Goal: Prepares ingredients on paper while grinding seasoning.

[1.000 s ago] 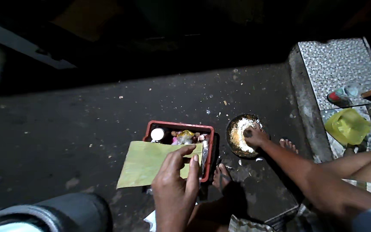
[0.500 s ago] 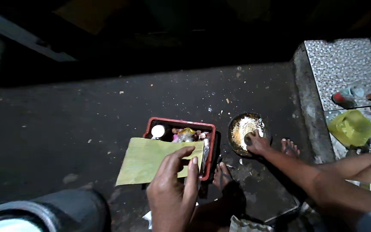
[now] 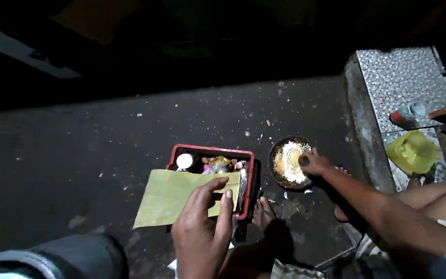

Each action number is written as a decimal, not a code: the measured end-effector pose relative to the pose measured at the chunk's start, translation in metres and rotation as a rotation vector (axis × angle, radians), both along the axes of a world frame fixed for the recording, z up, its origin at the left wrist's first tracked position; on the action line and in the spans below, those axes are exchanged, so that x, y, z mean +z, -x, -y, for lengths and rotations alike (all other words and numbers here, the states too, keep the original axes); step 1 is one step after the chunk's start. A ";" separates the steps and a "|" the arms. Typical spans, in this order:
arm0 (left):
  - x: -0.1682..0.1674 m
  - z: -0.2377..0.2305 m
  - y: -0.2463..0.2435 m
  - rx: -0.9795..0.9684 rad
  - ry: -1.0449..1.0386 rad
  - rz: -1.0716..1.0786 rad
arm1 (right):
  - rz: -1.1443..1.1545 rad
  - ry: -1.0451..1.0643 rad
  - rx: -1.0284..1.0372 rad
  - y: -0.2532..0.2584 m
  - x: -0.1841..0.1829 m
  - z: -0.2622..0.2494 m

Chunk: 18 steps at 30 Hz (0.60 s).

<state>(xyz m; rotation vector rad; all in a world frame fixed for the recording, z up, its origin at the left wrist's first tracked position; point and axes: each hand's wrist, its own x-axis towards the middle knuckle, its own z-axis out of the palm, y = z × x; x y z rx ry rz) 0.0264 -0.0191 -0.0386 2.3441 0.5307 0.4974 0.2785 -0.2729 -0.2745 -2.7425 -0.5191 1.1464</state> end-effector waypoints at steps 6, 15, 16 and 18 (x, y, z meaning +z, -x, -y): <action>-0.001 0.002 -0.017 -0.026 -0.020 -0.026 | 0.048 -0.024 0.054 0.000 -0.009 -0.025; -0.003 0.002 -0.013 -0.023 -0.027 -0.055 | 0.033 -0.006 0.160 0.022 -0.015 -0.008; -0.003 0.002 -0.014 -0.021 -0.035 -0.063 | 0.029 -0.008 0.158 0.018 -0.014 -0.013; -0.005 0.003 -0.017 -0.038 -0.045 -0.069 | -0.012 -0.021 0.131 0.005 -0.008 -0.023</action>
